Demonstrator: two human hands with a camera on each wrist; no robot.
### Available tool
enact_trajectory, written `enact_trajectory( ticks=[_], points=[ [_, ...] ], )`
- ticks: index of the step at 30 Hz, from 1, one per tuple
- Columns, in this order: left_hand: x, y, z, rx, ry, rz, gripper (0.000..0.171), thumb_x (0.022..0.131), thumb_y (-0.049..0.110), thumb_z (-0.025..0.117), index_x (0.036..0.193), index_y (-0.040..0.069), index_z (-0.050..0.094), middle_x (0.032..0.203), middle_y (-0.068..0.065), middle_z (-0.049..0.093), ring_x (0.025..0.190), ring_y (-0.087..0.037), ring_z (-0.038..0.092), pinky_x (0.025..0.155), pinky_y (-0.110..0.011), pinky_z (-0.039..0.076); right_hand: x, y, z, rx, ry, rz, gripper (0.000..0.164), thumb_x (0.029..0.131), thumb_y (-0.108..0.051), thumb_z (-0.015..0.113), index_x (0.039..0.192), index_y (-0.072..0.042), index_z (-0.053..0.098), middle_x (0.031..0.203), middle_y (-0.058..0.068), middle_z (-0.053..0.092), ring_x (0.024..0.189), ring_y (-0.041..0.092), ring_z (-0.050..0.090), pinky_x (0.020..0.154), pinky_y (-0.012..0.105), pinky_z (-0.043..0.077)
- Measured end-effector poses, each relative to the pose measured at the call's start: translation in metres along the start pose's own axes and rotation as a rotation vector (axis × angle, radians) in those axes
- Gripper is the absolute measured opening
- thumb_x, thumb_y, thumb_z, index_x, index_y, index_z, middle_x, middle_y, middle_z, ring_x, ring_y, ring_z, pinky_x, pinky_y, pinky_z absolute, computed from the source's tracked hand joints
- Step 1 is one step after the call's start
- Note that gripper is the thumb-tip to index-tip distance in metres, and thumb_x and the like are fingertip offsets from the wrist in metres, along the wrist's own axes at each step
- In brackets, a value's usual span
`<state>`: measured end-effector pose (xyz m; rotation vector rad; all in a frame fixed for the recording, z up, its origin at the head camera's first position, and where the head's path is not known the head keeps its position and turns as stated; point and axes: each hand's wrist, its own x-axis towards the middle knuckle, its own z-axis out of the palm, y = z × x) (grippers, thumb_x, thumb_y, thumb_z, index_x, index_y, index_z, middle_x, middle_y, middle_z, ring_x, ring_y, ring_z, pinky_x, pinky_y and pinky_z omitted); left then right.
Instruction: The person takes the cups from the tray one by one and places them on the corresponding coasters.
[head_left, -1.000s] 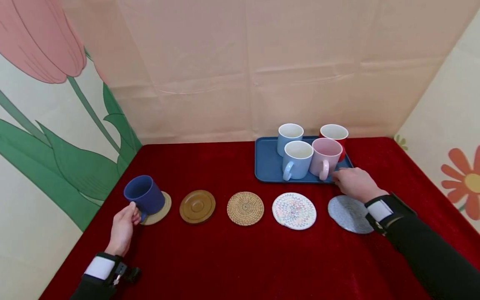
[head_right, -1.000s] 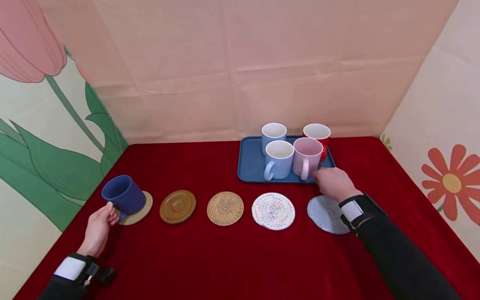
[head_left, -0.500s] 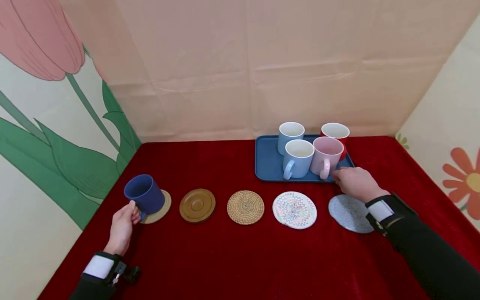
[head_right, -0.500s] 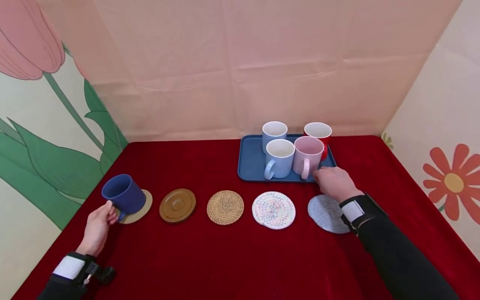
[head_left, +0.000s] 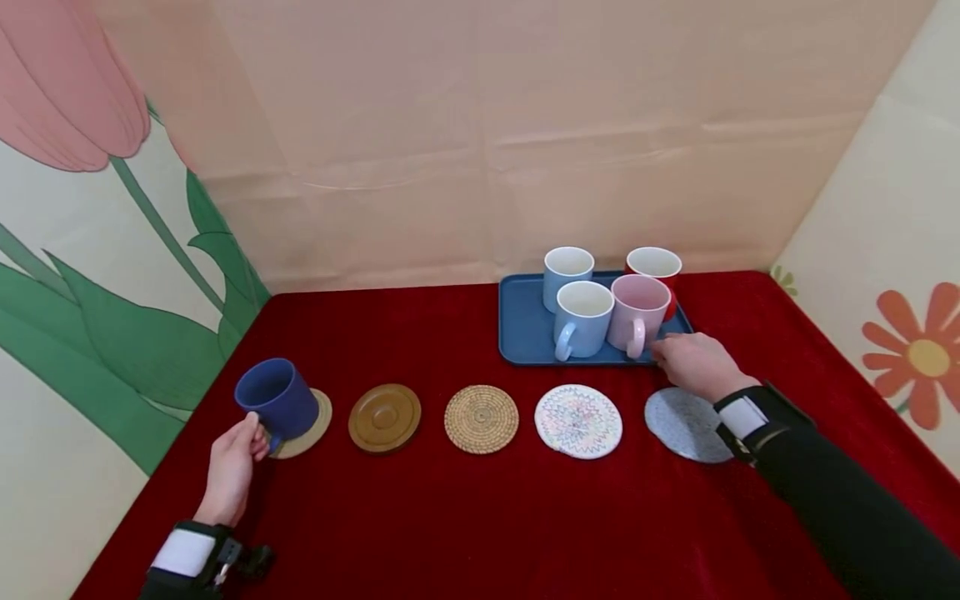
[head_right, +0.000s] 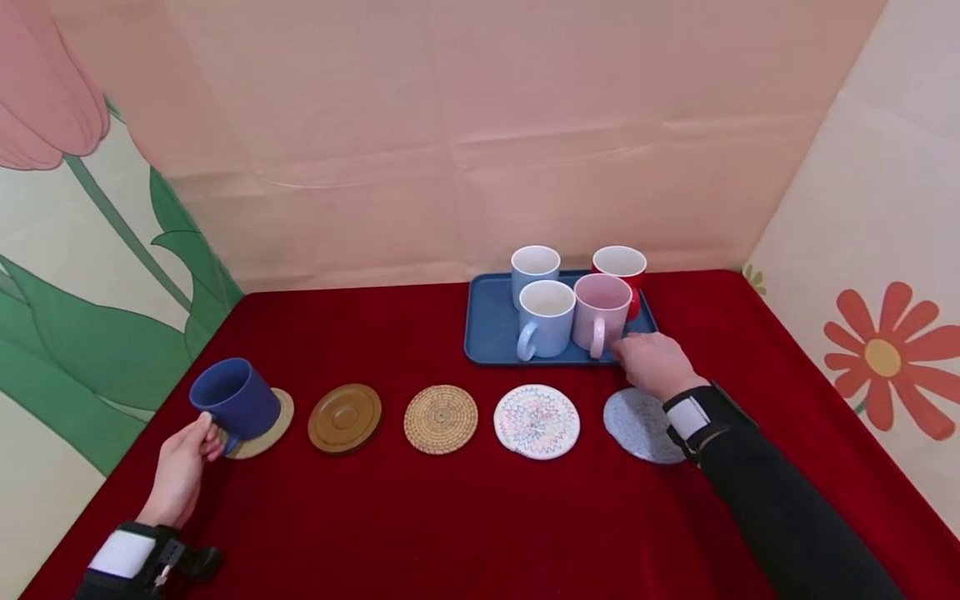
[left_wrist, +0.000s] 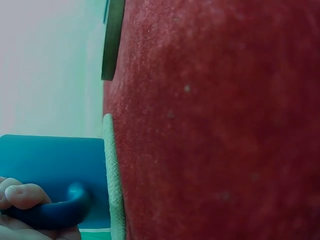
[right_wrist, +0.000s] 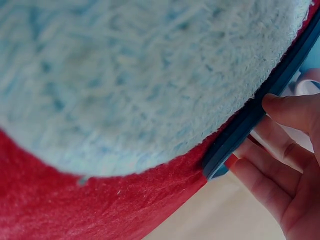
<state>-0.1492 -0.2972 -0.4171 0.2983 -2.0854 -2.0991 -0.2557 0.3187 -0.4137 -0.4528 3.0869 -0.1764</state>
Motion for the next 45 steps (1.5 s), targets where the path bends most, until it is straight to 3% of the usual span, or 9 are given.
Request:
enact_trajectory(
  ticks=[13,23,26,31,37,41,45],
  points=[
    [-0.002,0.006,0.002,0.053,0.03,-0.034,0.039,0.105,0.028,0.043,0.07,0.013,0.049,0.064,0.008,0.042,0.062,-0.004,0.041,0.061,-0.018,0.035,0.003,0.003,0.002,-0.007,-0.029,0.024,0.011,0.088,-0.009,0.07,0.097,-0.004,0.068,0.074,0.003,0.062,0.065,0.017,0.051,0.062,0.034,0.051],
    [-0.002,0.005,0.003,0.098,0.057,-0.05,0.039,0.105,0.028,0.043,0.071,0.011,0.049,0.064,0.007,0.042,0.061,-0.006,0.042,0.061,-0.02,0.036,0.002,0.0,0.0,-0.017,-0.011,-0.009,0.005,0.088,-0.008,0.069,0.092,-0.005,0.068,0.072,0.003,0.06,0.064,0.017,0.05,0.061,0.033,0.049],
    [0.0,0.006,0.0,0.235,0.053,-0.045,0.04,0.106,0.03,0.041,0.074,0.008,0.051,0.064,0.008,0.047,0.062,-0.006,0.046,0.063,-0.02,0.039,0.002,0.001,0.0,-0.012,-0.009,-0.012,0.005,0.088,-0.008,0.069,0.091,-0.005,0.068,0.073,0.003,0.06,0.065,0.017,0.05,0.06,0.032,0.048],
    [0.002,0.014,-0.01,0.644,-0.021,0.022,0.047,0.106,0.037,0.037,0.086,0.001,0.058,0.074,0.003,0.06,0.07,-0.004,0.052,0.068,-0.021,0.043,0.002,0.002,-0.001,-0.007,-0.014,-0.006,0.003,0.088,-0.009,0.069,0.089,-0.006,0.068,0.072,0.002,0.059,0.065,0.018,0.05,0.059,0.031,0.045],
    [0.006,0.028,-0.02,0.999,-0.11,0.079,0.058,0.104,0.05,0.034,0.098,-0.002,0.059,0.076,-0.009,0.057,0.065,-0.017,0.048,0.058,-0.03,0.037,0.003,0.003,0.0,-0.022,0.007,-0.016,0.003,0.088,-0.009,0.068,0.087,-0.006,0.068,0.071,0.003,0.06,0.063,0.018,0.05,0.059,0.033,0.045],
    [0.002,0.041,-0.018,1.158,-0.07,0.114,0.055,0.102,0.05,0.041,0.091,-0.001,0.058,0.066,-0.006,0.052,0.057,-0.02,0.046,0.05,-0.031,0.035,0.002,0.002,0.0,-0.015,0.006,-0.014,0.005,0.087,-0.008,0.07,0.091,-0.005,0.069,0.073,0.003,0.062,0.064,0.017,0.051,0.06,0.034,0.049],
    [-0.007,0.055,-0.01,1.252,0.002,0.187,0.046,0.099,0.044,0.052,0.077,0.004,0.053,0.057,-0.005,0.048,0.05,-0.02,0.044,0.044,-0.031,0.032,0.002,0.001,0.0,-0.025,0.008,-0.013,0.006,0.087,-0.008,0.07,0.092,-0.005,0.069,0.073,0.004,0.062,0.064,0.017,0.052,0.061,0.036,0.05]
  ],
)
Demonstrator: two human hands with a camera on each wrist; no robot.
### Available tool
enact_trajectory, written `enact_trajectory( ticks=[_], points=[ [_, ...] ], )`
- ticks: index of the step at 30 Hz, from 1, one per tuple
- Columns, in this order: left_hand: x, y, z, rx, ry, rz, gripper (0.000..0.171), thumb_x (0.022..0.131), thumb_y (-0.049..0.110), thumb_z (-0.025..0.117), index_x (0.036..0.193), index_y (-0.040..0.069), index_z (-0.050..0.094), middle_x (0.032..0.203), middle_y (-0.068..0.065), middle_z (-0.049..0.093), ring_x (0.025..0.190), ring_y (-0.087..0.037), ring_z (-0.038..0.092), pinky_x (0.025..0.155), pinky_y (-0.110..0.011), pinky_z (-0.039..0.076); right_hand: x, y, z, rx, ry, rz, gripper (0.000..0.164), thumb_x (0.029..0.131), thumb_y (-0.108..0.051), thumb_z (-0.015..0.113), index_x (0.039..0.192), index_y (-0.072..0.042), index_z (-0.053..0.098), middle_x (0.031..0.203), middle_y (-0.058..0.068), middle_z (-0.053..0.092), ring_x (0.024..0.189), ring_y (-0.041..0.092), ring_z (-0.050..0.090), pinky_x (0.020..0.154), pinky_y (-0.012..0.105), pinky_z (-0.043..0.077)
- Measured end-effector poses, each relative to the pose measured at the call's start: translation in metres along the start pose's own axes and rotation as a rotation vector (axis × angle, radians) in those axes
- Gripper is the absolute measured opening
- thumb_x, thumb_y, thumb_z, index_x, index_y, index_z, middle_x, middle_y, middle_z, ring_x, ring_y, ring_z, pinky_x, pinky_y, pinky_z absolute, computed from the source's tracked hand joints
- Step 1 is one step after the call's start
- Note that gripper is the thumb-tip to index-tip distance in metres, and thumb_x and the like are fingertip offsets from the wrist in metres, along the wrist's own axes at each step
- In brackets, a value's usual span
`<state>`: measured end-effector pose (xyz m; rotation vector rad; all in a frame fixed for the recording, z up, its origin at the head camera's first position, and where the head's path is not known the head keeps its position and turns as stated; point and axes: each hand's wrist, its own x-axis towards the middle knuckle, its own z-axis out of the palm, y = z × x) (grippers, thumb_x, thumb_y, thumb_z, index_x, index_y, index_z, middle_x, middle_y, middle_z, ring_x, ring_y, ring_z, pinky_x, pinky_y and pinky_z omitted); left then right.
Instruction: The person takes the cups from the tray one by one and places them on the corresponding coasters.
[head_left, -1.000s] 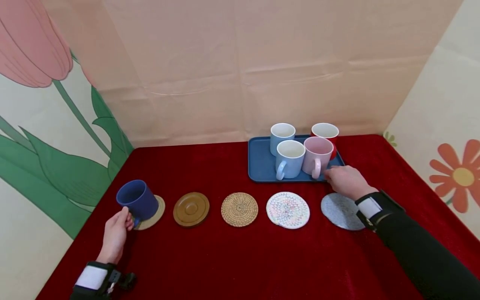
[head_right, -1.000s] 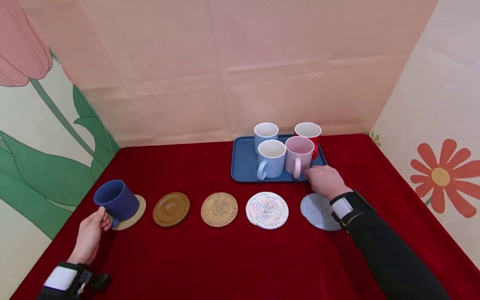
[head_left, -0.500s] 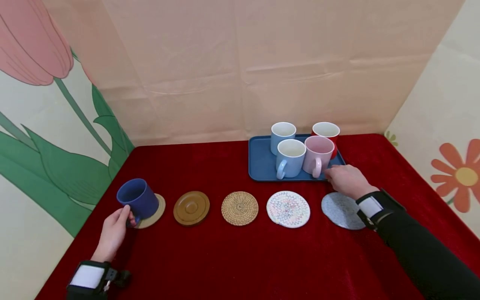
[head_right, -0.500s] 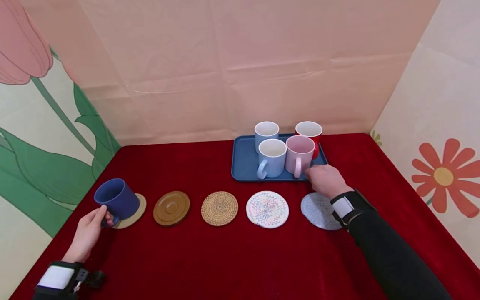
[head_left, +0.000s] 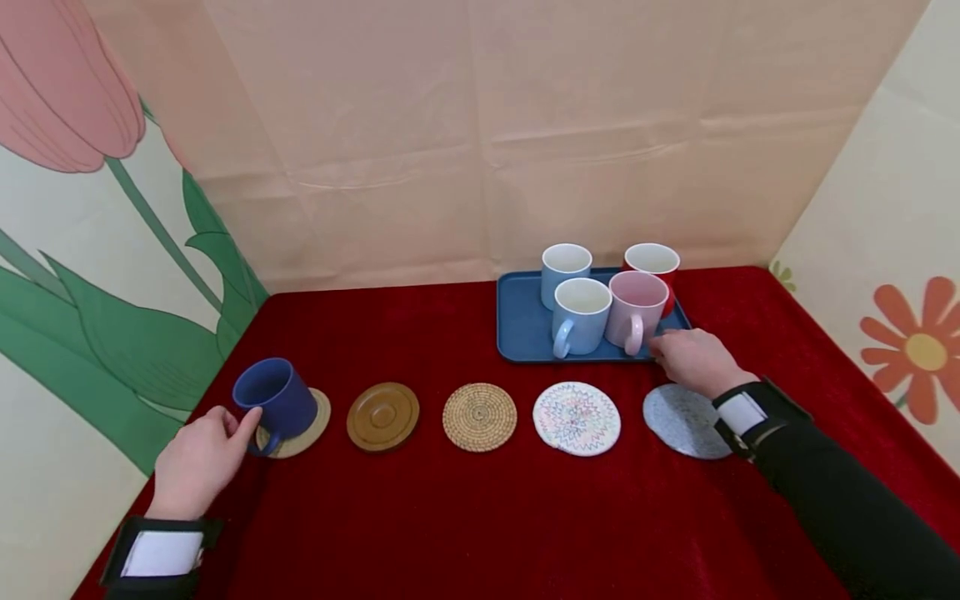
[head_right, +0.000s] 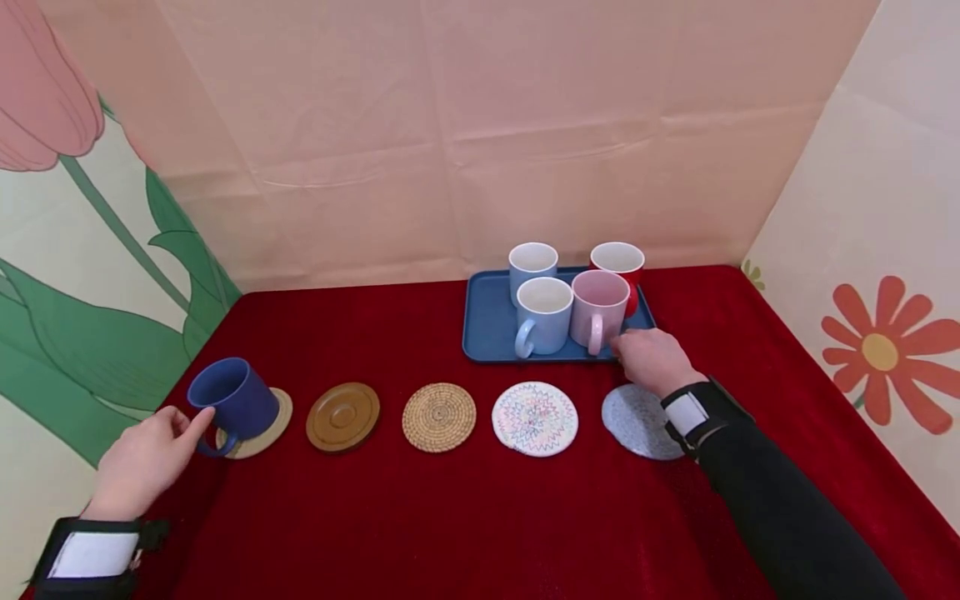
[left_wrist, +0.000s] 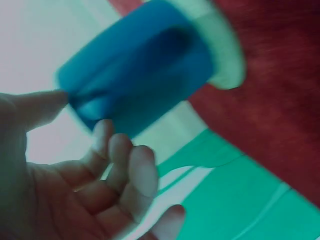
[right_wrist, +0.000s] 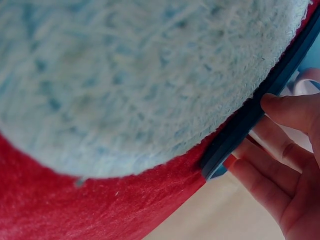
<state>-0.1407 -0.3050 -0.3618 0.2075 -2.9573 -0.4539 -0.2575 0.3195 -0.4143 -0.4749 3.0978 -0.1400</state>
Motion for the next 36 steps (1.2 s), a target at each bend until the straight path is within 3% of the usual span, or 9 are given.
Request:
enact_trajectory(
  ticks=[4,7,13,21,26,31,33,36],
  points=[
    [-0.002,0.022,-0.007,0.006,0.105,0.085,0.04,0.097,0.039,0.058,0.076,0.005,0.054,0.056,-0.004,0.049,0.047,-0.018,0.043,0.042,-0.03,0.032,0.0,-0.001,0.0,-0.017,0.007,-0.007,0.006,0.087,-0.008,0.071,0.091,-0.005,0.069,0.072,0.004,0.062,0.063,0.017,0.053,0.061,0.037,0.051],
    [0.002,0.046,-0.004,-0.025,0.114,0.202,0.034,0.097,0.035,0.06,0.079,0.007,0.056,0.057,-0.002,0.051,0.048,-0.015,0.043,0.043,-0.029,0.034,-0.001,-0.001,-0.001,-0.01,-0.007,0.005,0.007,0.087,-0.009,0.07,0.092,-0.005,0.068,0.072,0.003,0.061,0.064,0.017,0.052,0.06,0.036,0.05],
    [0.017,0.107,0.02,-0.112,-0.009,0.444,0.023,0.095,0.032,0.065,0.082,0.014,0.059,0.059,0.004,0.048,0.051,-0.011,0.041,0.046,-0.025,0.035,-0.002,0.001,-0.005,0.017,-0.023,0.017,0.009,0.088,-0.009,0.069,0.095,-0.003,0.068,0.073,0.004,0.062,0.065,0.018,0.052,0.06,0.035,0.049],
    [0.042,0.192,0.068,-0.369,-0.185,0.613,0.015,0.097,0.03,0.062,0.094,0.016,0.062,0.078,0.002,0.06,0.066,-0.012,0.049,0.06,-0.025,0.043,-0.001,-0.001,0.0,0.037,-0.028,0.021,0.008,0.088,-0.009,0.069,0.094,-0.004,0.068,0.072,0.003,0.06,0.065,0.018,0.051,0.059,0.033,0.047],
    [0.057,0.241,0.095,-0.619,-0.314,0.568,0.017,0.099,0.028,0.059,0.106,0.013,0.06,0.097,-0.002,0.064,0.085,-0.018,0.057,0.074,-0.026,0.05,-0.002,-0.003,0.002,0.037,-0.027,0.037,0.007,0.088,-0.009,0.07,0.093,-0.005,0.067,0.072,0.003,0.06,0.065,0.018,0.051,0.059,0.032,0.047],
    [0.072,0.28,0.115,-0.784,-0.342,0.462,0.022,0.101,0.029,0.055,0.113,0.011,0.058,0.106,-0.006,0.064,0.097,-0.023,0.056,0.081,-0.028,0.049,-0.001,-0.003,0.002,0.029,-0.024,0.037,0.007,0.089,-0.009,0.069,0.094,-0.005,0.068,0.072,0.003,0.06,0.065,0.018,0.051,0.06,0.033,0.048],
    [0.077,0.294,0.122,-0.839,-0.372,0.406,0.024,0.101,0.029,0.054,0.114,0.009,0.059,0.108,-0.009,0.064,0.1,-0.026,0.058,0.083,-0.029,0.049,-0.002,-0.004,0.001,0.03,-0.022,0.035,0.006,0.089,-0.009,0.068,0.093,-0.005,0.068,0.072,0.002,0.06,0.065,0.018,0.051,0.061,0.033,0.048],
    [0.083,0.31,0.134,-0.949,-0.485,0.27,0.031,0.102,0.03,0.053,0.117,0.004,0.057,0.116,-0.018,0.065,0.107,-0.031,0.061,0.09,-0.035,0.051,-0.003,-0.003,-0.001,0.031,-0.022,0.035,0.004,0.089,-0.009,0.068,0.092,-0.006,0.068,0.071,0.002,0.06,0.065,0.018,0.051,0.06,0.033,0.047]
  ],
)
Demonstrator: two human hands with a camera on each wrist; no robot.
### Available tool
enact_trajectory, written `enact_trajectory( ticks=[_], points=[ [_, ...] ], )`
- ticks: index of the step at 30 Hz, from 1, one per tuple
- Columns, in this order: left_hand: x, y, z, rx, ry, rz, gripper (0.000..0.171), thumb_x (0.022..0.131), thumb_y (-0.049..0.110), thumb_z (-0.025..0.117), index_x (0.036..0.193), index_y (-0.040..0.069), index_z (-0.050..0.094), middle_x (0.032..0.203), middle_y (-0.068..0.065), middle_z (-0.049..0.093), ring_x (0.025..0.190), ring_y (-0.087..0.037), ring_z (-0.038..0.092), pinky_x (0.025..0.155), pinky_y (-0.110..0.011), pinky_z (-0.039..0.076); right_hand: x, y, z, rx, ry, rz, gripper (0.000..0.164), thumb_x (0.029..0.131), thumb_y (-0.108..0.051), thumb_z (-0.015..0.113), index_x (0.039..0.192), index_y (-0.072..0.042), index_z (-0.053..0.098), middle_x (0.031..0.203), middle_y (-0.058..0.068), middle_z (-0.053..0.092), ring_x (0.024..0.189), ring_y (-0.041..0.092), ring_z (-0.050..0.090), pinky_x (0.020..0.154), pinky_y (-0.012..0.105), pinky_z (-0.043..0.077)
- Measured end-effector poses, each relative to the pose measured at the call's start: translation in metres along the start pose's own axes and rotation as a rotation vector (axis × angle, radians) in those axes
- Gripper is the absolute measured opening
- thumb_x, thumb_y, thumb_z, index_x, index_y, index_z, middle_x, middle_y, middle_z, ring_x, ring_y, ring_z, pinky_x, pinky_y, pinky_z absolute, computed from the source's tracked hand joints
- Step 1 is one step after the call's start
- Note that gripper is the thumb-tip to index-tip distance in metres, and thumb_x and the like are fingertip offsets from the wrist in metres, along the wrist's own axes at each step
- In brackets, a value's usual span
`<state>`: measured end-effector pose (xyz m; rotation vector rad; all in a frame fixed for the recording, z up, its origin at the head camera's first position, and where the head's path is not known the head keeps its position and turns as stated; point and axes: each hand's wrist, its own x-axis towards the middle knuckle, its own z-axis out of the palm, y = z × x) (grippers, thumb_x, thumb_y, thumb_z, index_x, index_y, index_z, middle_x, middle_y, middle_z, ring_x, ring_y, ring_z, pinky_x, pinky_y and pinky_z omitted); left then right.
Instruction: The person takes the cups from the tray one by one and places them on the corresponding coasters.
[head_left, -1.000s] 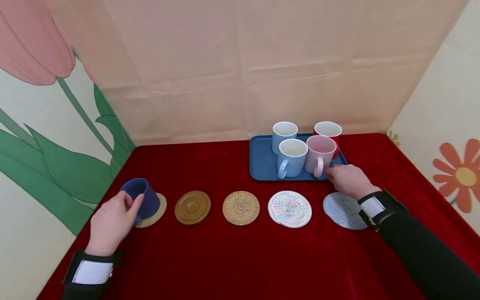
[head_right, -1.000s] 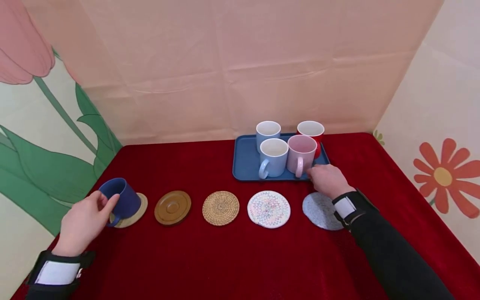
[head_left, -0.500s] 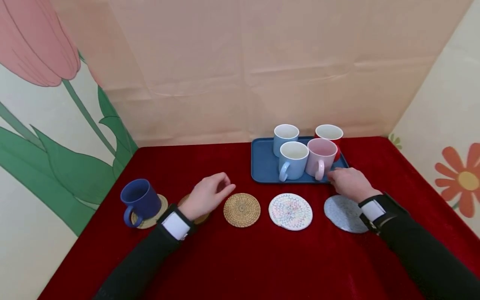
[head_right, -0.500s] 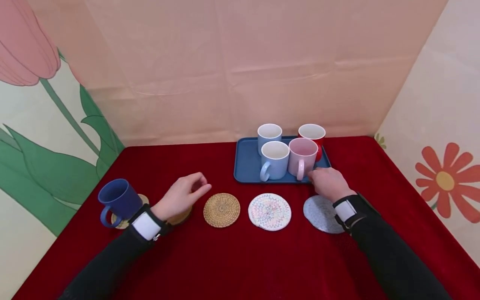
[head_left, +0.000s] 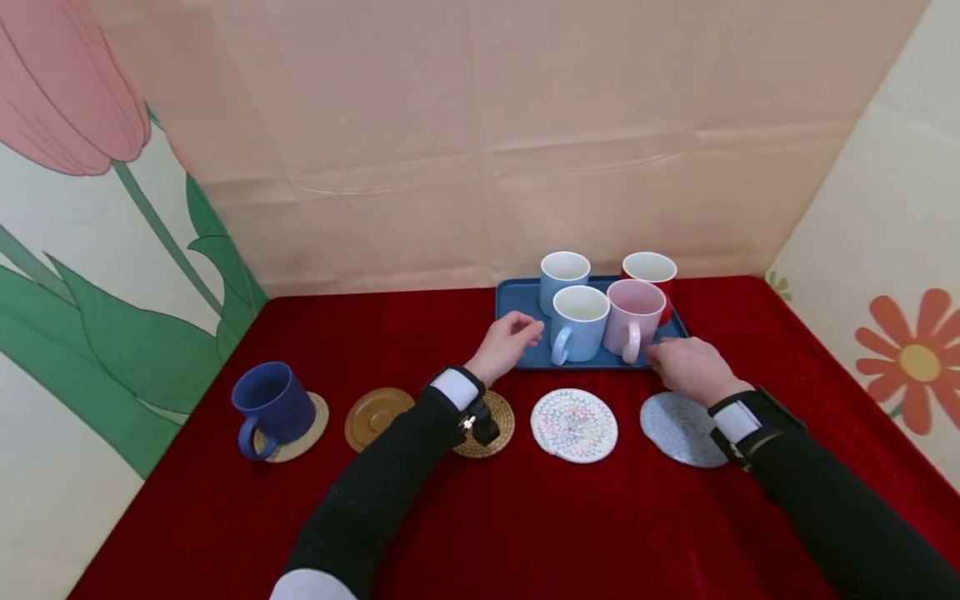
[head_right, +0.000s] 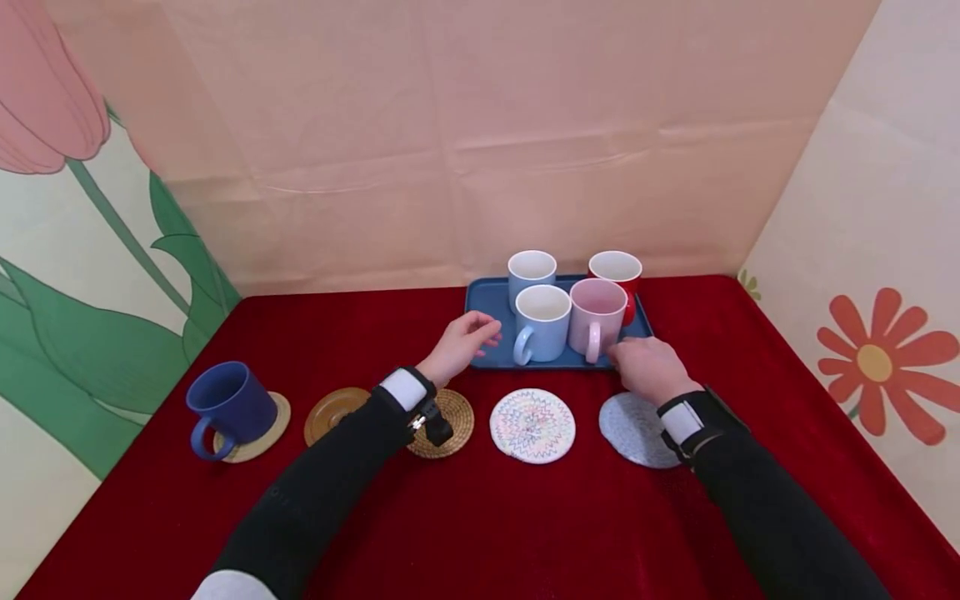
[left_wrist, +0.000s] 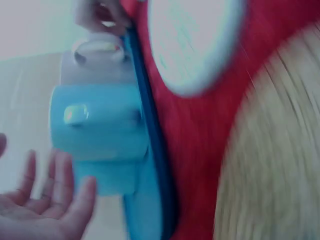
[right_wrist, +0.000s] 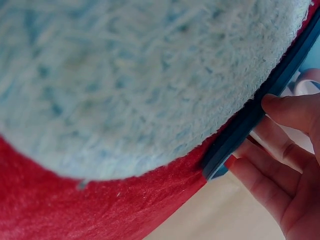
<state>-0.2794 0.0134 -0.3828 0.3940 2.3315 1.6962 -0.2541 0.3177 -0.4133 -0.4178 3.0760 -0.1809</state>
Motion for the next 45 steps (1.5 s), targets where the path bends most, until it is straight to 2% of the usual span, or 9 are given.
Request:
enact_trajectory(
  ticks=[3,6,9,14,18,23,29,35,45],
  points=[
    [0.009,-0.003,0.009,-0.147,-0.006,-0.133,0.036,0.101,0.031,0.054,0.122,0.001,0.055,0.123,-0.023,0.062,0.114,-0.033,0.061,0.098,-0.042,0.049,0.0,0.0,0.0,0.008,0.001,0.002,0.005,0.088,-0.008,0.069,0.092,-0.005,0.067,0.071,0.002,0.06,0.064,0.018,0.051,0.06,0.033,0.047],
    [0.013,-0.005,0.016,-0.204,0.026,-0.179,0.038,0.1,0.033,0.055,0.122,0.001,0.055,0.123,-0.023,0.063,0.115,-0.033,0.061,0.102,-0.044,0.046,0.002,-0.001,-0.002,0.016,-0.007,-0.003,0.004,0.089,-0.008,0.069,0.092,-0.006,0.067,0.07,0.002,0.06,0.064,0.017,0.051,0.06,0.032,0.047],
    [0.016,-0.005,0.023,-0.208,0.061,-0.147,0.036,0.099,0.032,0.057,0.117,0.0,0.058,0.115,-0.02,0.067,0.11,-0.033,0.064,0.096,-0.039,0.049,0.005,-0.001,-0.004,0.02,-0.019,-0.008,0.004,0.089,-0.009,0.069,0.091,-0.006,0.067,0.069,0.001,0.059,0.064,0.017,0.05,0.061,0.031,0.047],
    [0.021,-0.007,0.042,-0.144,0.088,-0.068,0.029,0.096,0.025,0.062,0.103,-0.002,0.067,0.095,-0.018,0.07,0.089,-0.027,0.067,0.073,-0.022,0.048,0.005,-0.002,-0.006,0.019,-0.033,0.0,0.005,0.09,-0.01,0.068,0.09,-0.006,0.067,0.069,0.001,0.059,0.064,0.017,0.051,0.06,0.031,0.047],
    [0.025,-0.011,0.053,-0.167,0.098,-0.034,0.025,0.095,0.016,0.064,0.098,-0.008,0.07,0.092,-0.023,0.073,0.086,-0.03,0.073,0.075,-0.022,0.055,0.005,-0.003,-0.007,0.021,-0.031,-0.012,0.004,0.09,-0.009,0.068,0.093,-0.006,0.068,0.07,0.001,0.061,0.064,0.017,0.051,0.061,0.033,0.049],
    [0.029,-0.015,0.05,-0.176,0.043,-0.04,0.025,0.097,0.016,0.061,0.09,-0.007,0.068,0.079,-0.014,0.07,0.07,-0.02,0.071,0.075,-0.023,0.056,0.004,-0.006,-0.007,0.026,-0.023,-0.022,0.005,0.089,-0.008,0.068,0.093,-0.005,0.069,0.071,0.001,0.062,0.064,0.016,0.052,0.062,0.034,0.05],
    [0.028,-0.014,0.046,-0.17,-0.049,-0.065,0.035,0.103,0.016,0.048,0.08,-0.009,0.055,0.067,-0.004,0.048,0.063,-0.014,0.048,0.068,-0.024,0.045,0.004,-0.006,-0.006,0.011,-0.015,-0.033,0.004,0.089,-0.008,0.068,0.092,-0.005,0.07,0.073,0.002,0.065,0.065,0.016,0.053,0.064,0.037,0.052],
    [0.03,-0.013,0.049,-0.208,-0.044,-0.085,0.04,0.105,0.021,0.045,0.07,0.002,0.047,0.062,0.001,0.04,0.06,-0.013,0.039,0.062,-0.023,0.033,0.003,-0.002,-0.007,-0.006,0.008,-0.043,0.006,0.089,-0.01,0.068,0.088,-0.004,0.068,0.069,0.001,0.062,0.063,0.016,0.051,0.061,0.036,0.05],
    [0.029,-0.013,0.049,-0.2,-0.032,-0.118,0.04,0.105,0.024,0.044,0.074,0.0,0.048,0.062,0.002,0.04,0.059,-0.01,0.039,0.059,-0.019,0.032,0.004,-0.002,-0.007,0.008,0.002,-0.03,0.008,0.087,-0.007,0.069,0.095,-0.004,0.07,0.077,0.004,0.068,0.067,0.017,0.056,0.068,0.042,0.055]
  ],
)
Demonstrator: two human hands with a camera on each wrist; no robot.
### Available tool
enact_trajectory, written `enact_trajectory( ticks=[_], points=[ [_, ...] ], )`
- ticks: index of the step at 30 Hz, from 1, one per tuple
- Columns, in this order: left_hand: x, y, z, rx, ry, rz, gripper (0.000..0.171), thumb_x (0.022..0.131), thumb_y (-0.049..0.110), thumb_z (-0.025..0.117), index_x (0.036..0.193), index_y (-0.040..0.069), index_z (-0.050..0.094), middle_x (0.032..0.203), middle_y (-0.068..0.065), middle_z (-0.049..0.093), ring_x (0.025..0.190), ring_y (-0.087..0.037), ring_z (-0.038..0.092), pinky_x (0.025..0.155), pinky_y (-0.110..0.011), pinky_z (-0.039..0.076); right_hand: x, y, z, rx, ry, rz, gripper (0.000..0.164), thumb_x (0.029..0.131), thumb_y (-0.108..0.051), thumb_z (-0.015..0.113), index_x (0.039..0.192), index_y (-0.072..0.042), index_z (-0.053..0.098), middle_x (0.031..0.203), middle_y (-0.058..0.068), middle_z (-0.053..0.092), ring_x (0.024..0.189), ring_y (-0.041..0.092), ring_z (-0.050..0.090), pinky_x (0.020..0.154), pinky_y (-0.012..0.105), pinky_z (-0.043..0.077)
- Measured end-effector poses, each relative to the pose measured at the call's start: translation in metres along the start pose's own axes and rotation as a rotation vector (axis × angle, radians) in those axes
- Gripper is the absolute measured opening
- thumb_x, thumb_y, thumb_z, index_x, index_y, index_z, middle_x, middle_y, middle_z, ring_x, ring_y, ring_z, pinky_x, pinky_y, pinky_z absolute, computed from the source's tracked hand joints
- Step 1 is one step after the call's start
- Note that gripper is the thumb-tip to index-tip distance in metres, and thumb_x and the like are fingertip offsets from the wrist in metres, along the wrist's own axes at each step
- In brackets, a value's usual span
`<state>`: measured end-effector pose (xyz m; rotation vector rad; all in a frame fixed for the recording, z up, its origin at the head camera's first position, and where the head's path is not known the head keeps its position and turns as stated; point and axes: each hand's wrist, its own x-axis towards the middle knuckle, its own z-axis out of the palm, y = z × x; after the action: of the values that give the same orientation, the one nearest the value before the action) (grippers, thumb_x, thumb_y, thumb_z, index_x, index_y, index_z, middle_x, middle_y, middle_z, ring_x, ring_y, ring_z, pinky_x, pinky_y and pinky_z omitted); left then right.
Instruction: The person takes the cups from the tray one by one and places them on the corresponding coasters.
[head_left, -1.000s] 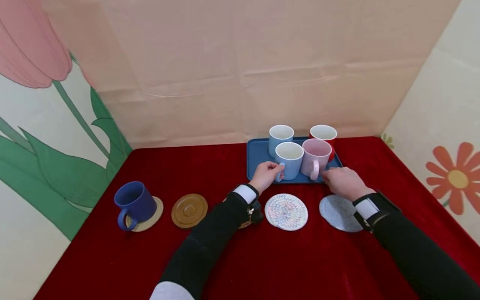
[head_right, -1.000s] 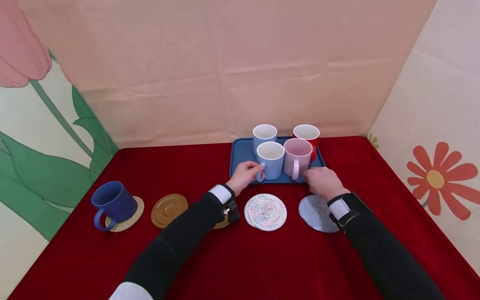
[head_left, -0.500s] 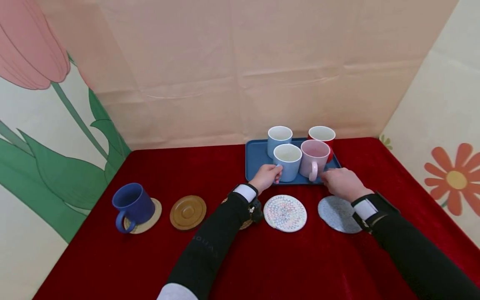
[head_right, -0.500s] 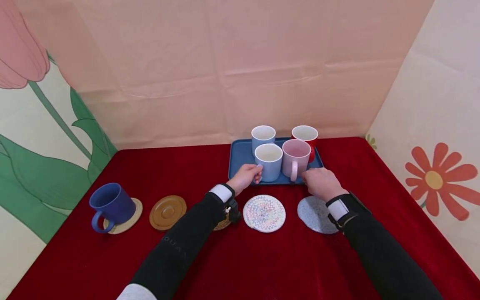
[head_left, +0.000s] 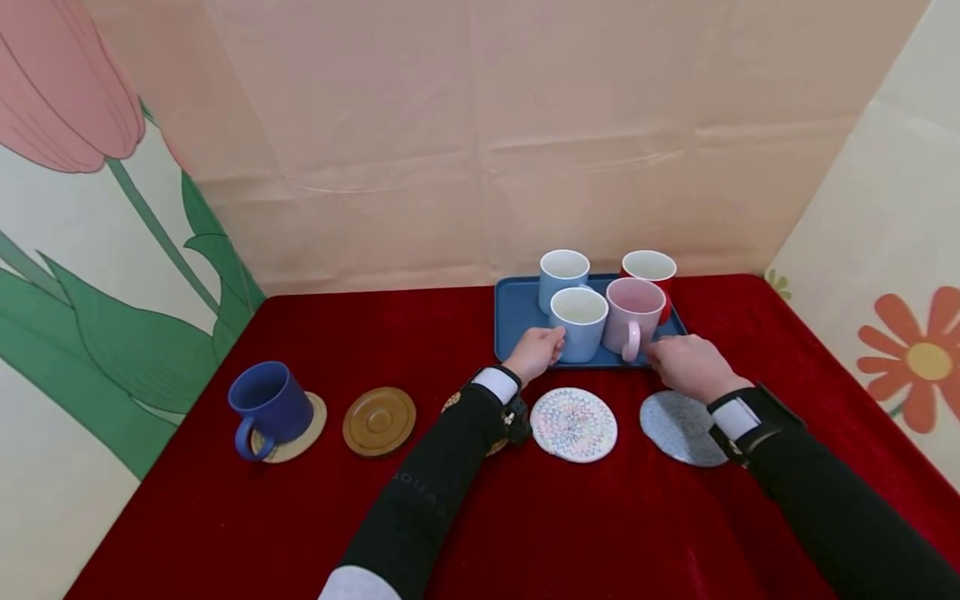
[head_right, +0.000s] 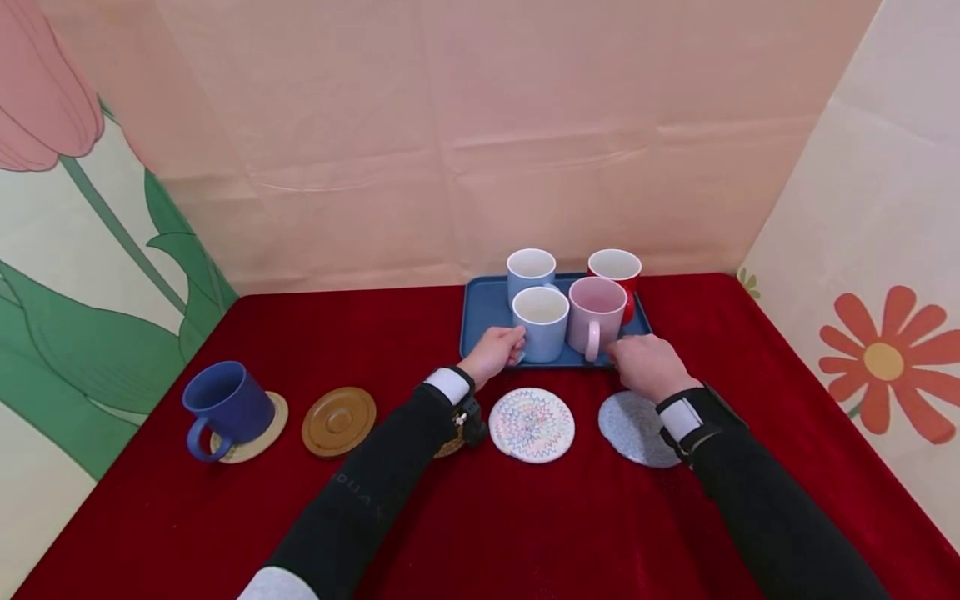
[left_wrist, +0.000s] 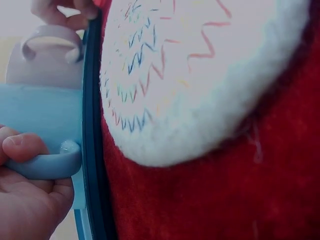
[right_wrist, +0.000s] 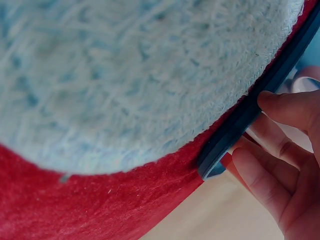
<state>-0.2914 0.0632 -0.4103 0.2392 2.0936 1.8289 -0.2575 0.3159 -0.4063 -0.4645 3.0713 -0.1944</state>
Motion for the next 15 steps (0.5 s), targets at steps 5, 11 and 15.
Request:
enact_trajectory(
  ticks=[5,11,15],
  points=[
    [-0.0005,0.0013,0.0021,-0.014,0.021,0.007,0.041,0.105,0.024,0.044,0.071,0.001,0.047,0.062,0.002,0.04,0.059,-0.01,0.039,0.058,-0.019,0.031,0.0003,0.0014,-0.001,-0.001,0.001,0.001,0.006,0.087,-0.007,0.069,0.093,-0.005,0.069,0.075,0.003,0.066,0.065,0.016,0.054,0.066,0.04,0.054],
    [-0.0033,-0.001,0.0025,-0.006,0.028,0.026,0.042,0.106,0.025,0.043,0.07,0.002,0.047,0.063,0.003,0.039,0.06,-0.01,0.038,0.059,-0.019,0.03,-0.0009,0.0014,0.0002,-0.019,0.014,0.001,0.008,0.087,-0.007,0.069,0.094,-0.004,0.07,0.078,0.006,0.068,0.067,0.018,0.057,0.069,0.044,0.055],
    [-0.0054,-0.0034,0.0023,-0.011,0.046,0.034,0.042,0.106,0.025,0.043,0.072,0.0,0.048,0.064,0.002,0.041,0.062,-0.01,0.039,0.061,-0.02,0.032,-0.0013,0.0004,-0.0006,-0.003,-0.001,0.007,0.006,0.088,-0.008,0.069,0.093,-0.005,0.069,0.074,0.003,0.065,0.065,0.017,0.054,0.065,0.039,0.053]
  ],
)
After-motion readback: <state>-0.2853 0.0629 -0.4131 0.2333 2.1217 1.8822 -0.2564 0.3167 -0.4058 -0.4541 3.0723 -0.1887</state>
